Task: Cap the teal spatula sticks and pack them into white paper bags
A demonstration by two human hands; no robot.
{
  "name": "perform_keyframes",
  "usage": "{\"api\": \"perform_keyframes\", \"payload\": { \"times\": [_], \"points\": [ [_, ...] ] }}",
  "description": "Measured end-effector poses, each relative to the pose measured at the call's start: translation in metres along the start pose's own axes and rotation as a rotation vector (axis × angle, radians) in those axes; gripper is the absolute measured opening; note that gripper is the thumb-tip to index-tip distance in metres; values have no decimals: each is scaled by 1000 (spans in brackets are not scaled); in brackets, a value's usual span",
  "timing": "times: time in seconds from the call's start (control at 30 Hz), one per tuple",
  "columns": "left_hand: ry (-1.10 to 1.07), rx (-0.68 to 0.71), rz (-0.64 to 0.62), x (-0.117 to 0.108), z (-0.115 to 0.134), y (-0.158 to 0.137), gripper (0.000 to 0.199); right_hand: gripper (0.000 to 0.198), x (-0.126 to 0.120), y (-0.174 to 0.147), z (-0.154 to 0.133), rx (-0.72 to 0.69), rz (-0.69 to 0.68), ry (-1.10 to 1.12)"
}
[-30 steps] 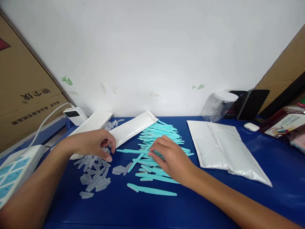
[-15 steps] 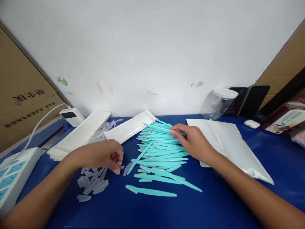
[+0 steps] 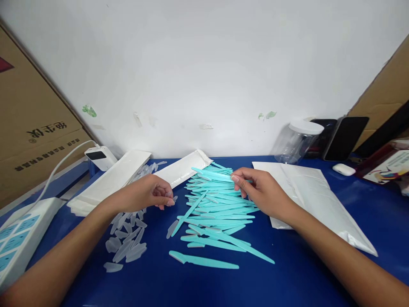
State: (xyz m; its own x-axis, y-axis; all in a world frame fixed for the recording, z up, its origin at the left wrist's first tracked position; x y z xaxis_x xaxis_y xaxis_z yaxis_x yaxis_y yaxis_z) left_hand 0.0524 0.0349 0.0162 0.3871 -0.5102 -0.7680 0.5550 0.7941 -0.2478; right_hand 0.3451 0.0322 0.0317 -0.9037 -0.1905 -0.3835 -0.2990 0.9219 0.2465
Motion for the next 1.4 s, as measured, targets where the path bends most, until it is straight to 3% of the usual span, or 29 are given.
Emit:
{"api": "perform_keyframes", "payload": {
  "times": [0.27, 0.47, 0.77, 0.93, 1.13, 1.4],
  "points": [
    [-354, 49, 81, 9, 5, 13, 35, 49, 14, -5, 3, 55, -29, 145],
    [-469, 42, 154, 14, 5, 21, 35, 48, 11, -4, 4, 62, -14, 166],
    [-874, -56, 122, 37, 2, 24, 45, 48, 4, -6, -1, 27, 75, 139],
    [-952, -72, 39, 50, 13, 21, 46, 47, -3, -9, -7, -8, 184, 129],
    [-1120, -107, -137, 69, 25, 17, 32, 36, -3, -16, -23, -168, 187, 43],
    [-1241, -57, -213, 70, 35, 17, 23, 28, -7, -20, -39, -294, 214, -86]
  ]
}}
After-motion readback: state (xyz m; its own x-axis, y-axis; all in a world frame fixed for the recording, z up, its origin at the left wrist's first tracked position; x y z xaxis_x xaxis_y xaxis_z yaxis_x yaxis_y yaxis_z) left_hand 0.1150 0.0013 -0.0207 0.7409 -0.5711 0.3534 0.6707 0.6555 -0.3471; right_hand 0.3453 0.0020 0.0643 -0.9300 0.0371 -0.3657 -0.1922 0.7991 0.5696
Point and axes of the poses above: each hand's wrist, its own y-axis towards the middle knuckle, its own x-axis out of the palm, z = x × y, the point moved 9 cm from there along y, towards the middle knuckle, and after that the axes turned 11 degrees about y, right-handed, at the moved point
